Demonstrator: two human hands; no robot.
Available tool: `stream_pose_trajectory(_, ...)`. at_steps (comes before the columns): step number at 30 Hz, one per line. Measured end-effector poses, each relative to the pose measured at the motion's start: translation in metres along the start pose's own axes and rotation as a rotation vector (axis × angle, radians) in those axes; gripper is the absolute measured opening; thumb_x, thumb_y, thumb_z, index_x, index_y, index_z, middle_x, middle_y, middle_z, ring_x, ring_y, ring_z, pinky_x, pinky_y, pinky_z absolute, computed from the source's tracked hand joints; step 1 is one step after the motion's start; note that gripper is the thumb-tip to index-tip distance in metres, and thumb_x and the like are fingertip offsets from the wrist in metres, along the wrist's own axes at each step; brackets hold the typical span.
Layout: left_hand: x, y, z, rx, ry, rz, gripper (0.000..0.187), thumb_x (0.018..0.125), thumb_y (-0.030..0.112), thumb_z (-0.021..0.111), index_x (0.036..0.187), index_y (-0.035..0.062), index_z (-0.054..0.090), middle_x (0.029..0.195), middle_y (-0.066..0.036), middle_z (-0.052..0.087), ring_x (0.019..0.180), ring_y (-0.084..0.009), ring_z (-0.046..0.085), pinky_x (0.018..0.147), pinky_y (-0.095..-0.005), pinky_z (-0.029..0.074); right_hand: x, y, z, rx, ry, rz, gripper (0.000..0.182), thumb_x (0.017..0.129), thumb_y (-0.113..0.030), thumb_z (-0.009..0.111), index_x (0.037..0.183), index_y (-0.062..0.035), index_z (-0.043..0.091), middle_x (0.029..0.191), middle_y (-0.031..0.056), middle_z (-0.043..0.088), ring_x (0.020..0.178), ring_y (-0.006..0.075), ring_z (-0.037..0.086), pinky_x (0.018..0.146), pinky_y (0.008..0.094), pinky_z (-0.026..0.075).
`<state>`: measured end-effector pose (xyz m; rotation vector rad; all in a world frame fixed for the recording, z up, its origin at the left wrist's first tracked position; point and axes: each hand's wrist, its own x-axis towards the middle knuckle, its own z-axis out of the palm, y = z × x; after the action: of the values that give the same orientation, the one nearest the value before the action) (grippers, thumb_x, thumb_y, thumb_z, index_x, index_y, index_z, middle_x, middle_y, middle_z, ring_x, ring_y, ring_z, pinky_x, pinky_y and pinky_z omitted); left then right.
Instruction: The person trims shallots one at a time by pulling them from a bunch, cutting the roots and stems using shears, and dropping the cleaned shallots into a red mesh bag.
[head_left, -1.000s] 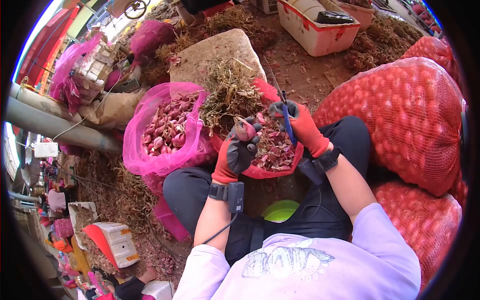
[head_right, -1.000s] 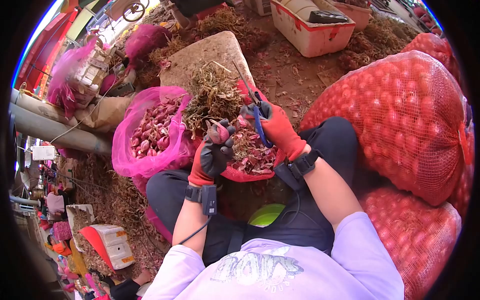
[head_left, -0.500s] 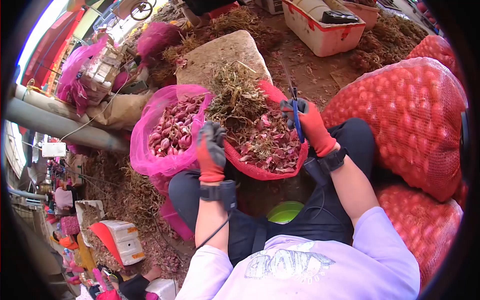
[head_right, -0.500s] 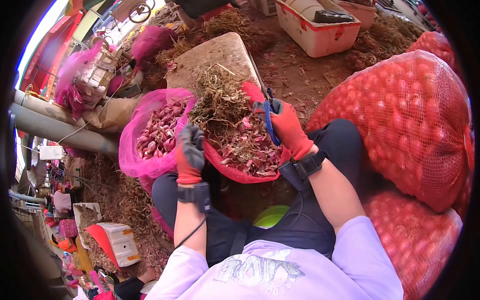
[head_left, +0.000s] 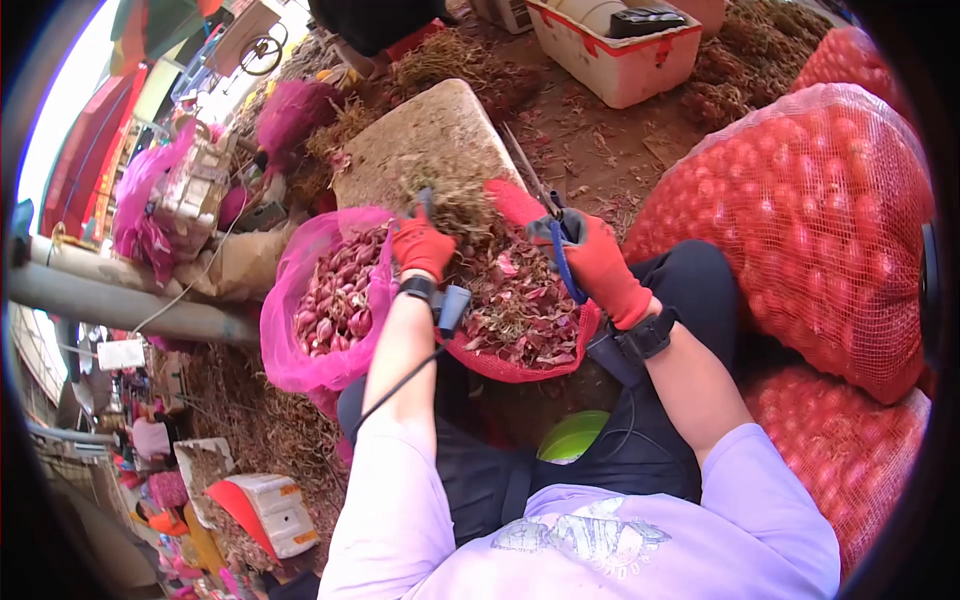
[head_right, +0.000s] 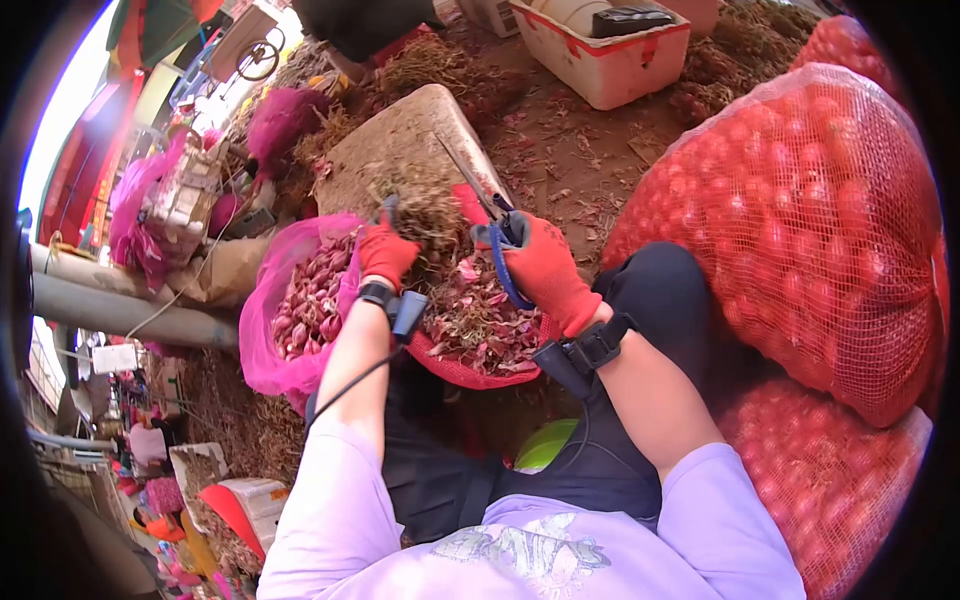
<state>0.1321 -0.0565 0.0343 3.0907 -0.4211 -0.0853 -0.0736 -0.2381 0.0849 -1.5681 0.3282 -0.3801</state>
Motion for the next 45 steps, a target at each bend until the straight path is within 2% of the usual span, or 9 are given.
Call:
stream_pose_trajectory(9,0.070,-0.129,0.014,-0.487,0.123,0.073,0.047,0.082,0.023,0.066,0.121,-0.0009,0.053,0.108,-0.015,0.065,0.093,-0.0239,0.064,0.081,-0.0330,0.049,0.019,0.016,-0.011,0.171,-0.019,0.038,0.019,0.086,-0.016,0.065,0.097,-0.0006,0.063,0.078,-0.0014,0.061,0.059,0.0025,0.049,0.051,0.0179,0.040)
stream_pose_trajectory(16,0.017,-0.130,-0.062,-1.654,-0.423,0.102,0.037,0.089,0.006,0.053,0.126,0.0063,0.052,0.112,-0.008,0.063,0.087,-0.0221,0.063,0.074,-0.0308,0.051,0.014,0.002,-0.012,0.214,0.027,0.066,0.018,0.082,-0.017,0.067,0.087,0.0001,0.067,0.066,0.0001,0.061,0.060,0.0061,0.050,0.059,0.0276,0.044)
stream_pose_trajectory(18,-0.012,-0.109,-0.085,-0.942,-0.188,0.641,0.036,0.092,0.008,0.051,0.128,0.0083,0.050,0.117,-0.011,0.060,0.097,-0.0246,0.061,0.083,-0.0356,0.050,0.014,0.005,-0.011,0.192,0.026,0.068,0.019,0.082,-0.018,0.068,0.087,0.0005,0.067,0.066,0.0019,0.061,0.060,0.0067,0.051,0.059,0.0276,0.044)
stream_pose_trajectory(20,-0.040,-0.075,-0.102,-1.786,-0.648,0.324,0.033,0.092,0.008,0.052,0.124,0.0082,0.054,0.118,-0.012,0.060,0.101,-0.0260,0.060,0.087,-0.0371,0.049,0.017,0.015,-0.010,0.157,0.041,-0.007,0.021,0.082,-0.019,0.068,0.086,0.0009,0.066,0.066,0.0031,0.062,0.060,0.0072,0.051,0.058,0.0276,0.044)
stream_pose_trajectory(24,-0.038,-0.077,-0.064,-0.267,0.180,1.102,0.028,0.097,0.013,0.043,0.118,0.0013,0.055,0.116,-0.009,0.061,0.101,-0.0233,0.060,0.089,-0.0351,0.049,0.015,0.013,-0.010,0.013,-0.036,0.046,0.023,0.083,-0.022,0.067,0.093,-0.0020,0.066,0.071,0.0003,0.060,0.057,0.0048,0.051,0.051,0.0221,0.041)
stream_pose_trajectory(27,-0.027,-0.077,0.018,-1.197,-0.352,0.678,0.032,0.096,0.027,0.045,0.108,0.0025,0.062,0.102,-0.016,0.065,0.097,-0.0272,0.061,0.085,-0.0357,0.048,0.013,0.009,-0.006,-0.198,-0.080,0.029,0.026,0.081,-0.030,0.067,0.090,-0.0053,0.069,0.071,0.0067,0.062,0.059,0.0115,0.056,0.056,0.0280,0.045)
stream_pose_trajectory(34,-0.015,-0.084,0.047,-0.553,-0.024,0.007,0.031,0.090,0.026,0.057,0.111,0.0034,0.058,0.084,-0.011,0.065,0.072,-0.0234,0.062,0.065,-0.0368,0.048,0.014,0.056,0.011,-0.792,-0.243,0.051,0.040,0.082,-0.042,0.055,0.095,-0.0067,0.069,0.087,0.0209,0.066,0.085,0.0353,0.064,0.075,0.0416,0.048)
stream_pose_trajectory(37,-0.059,-0.044,-0.039,-0.784,0.536,0.127,0.020,0.086,0.018,0.065,0.099,0.0034,0.062,0.077,-0.005,0.063,0.065,-0.0154,0.057,0.061,-0.0294,0.047,0.018,0.073,0.020,-0.853,-0.252,0.020,0.043,0.080,-0.043,0.055,0.097,-0.0051,0.066,0.089,0.0212,0.066,0.086,0.0354,0.064,0.074,0.0412,0.048)
stream_pose_trajectory(45,-0.075,-0.007,-0.021,0.086,0.069,0.323,0.073,0.068,0.046,0.077,0.123,0.0062,0.050,0.120,-0.017,0.055,0.103,-0.0274,0.058,0.086,-0.0368,0.047,0.012,0.048,0.023,-0.770,-0.185,0.040,0.041,0.080,-0.044,0.059,0.087,-0.0052,0.067,0.079,0.0201,0.064,0.077,0.0346,0.064,0.069,0.0418,0.047)
